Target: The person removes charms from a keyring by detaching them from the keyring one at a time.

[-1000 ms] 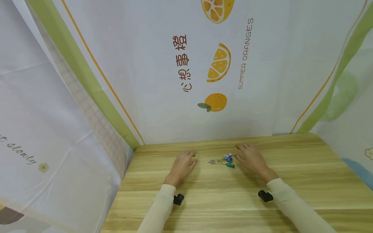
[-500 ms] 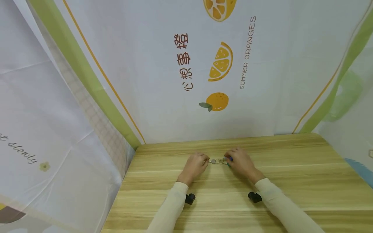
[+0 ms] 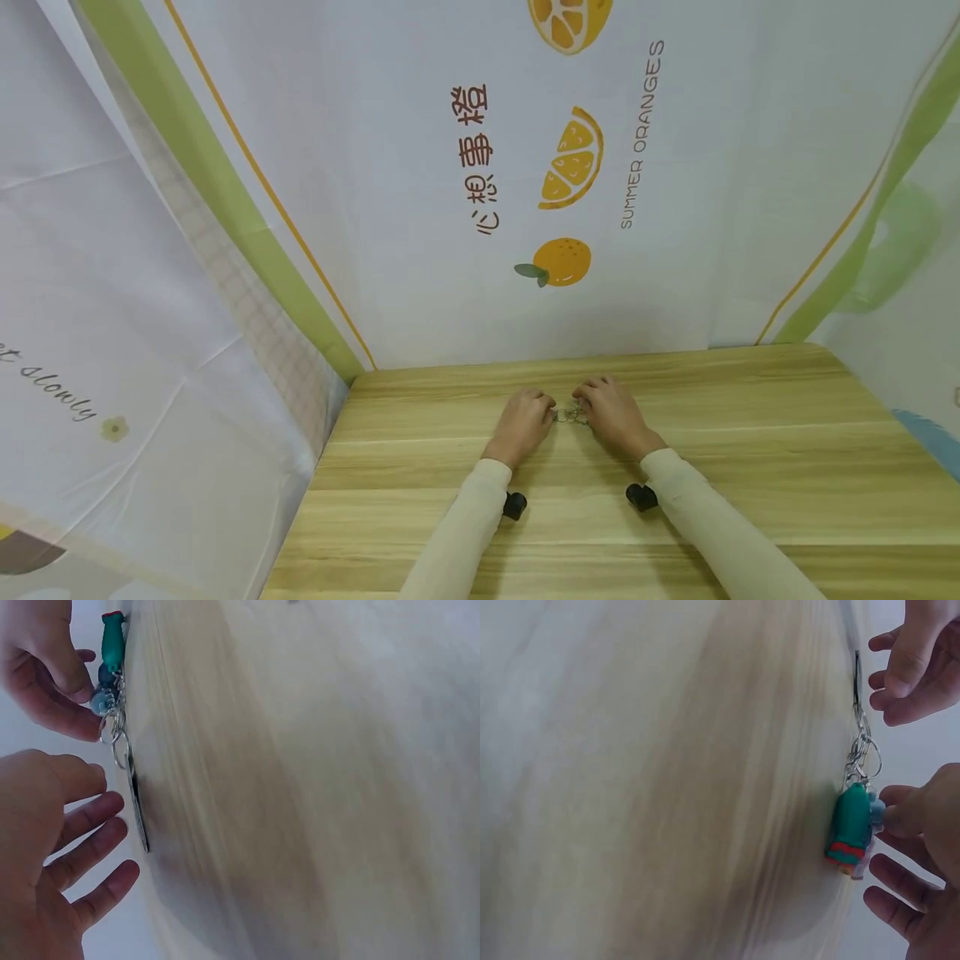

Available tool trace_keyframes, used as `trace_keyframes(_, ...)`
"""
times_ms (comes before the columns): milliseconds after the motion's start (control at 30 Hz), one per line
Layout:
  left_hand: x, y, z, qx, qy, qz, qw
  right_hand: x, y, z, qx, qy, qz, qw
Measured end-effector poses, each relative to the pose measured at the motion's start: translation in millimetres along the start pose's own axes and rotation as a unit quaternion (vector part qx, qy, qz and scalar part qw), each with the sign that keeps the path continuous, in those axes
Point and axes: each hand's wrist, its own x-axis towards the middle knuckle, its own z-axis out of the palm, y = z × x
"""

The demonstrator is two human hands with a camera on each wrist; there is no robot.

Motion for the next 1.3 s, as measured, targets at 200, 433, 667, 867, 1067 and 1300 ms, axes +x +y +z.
trace_keyframes(200, -0.2, 4.9, 11.3, 0.027, -0.039, -0.019, 0.9987, -5, 1, -1.7, -0.001, -0.029, 0.019, 0.999)
trace_keyframes(433, 0.9, 7.7, 19.5, 0.019, -0.046, -0.042, 0.9979, -7, 5, -1.9, -0.007, -0.03, 0.017, 0.999)
trace_keyframes(667, 4.3, 10.6, 18.8, 0.027, -0.045, -0.061, 0.9968, -7, 8, -0.5, -0.013, -0.015, 0.002, 1.0)
trace_keyframes(867, 4.7, 12.1, 18.4, 0.017, -0.038, -0.06, 0.9974, -7, 11, -0.2, -0.029, -0.002, -0.013, 0.999)
trace_keyframes(1067, 4.5, 12.1, 17.7, 0.017, -0.029, -0.052, 0.9981, -7, 12, -1.4, -0.032, 0.002, -0.016, 0.999)
trace_keyframes(1300, 5.3, 12.0, 15.8, 0.012, -0.018, -0.043, 0.9988, -6, 11, -4.3, -0.022, -0.013, -0.004, 1.0)
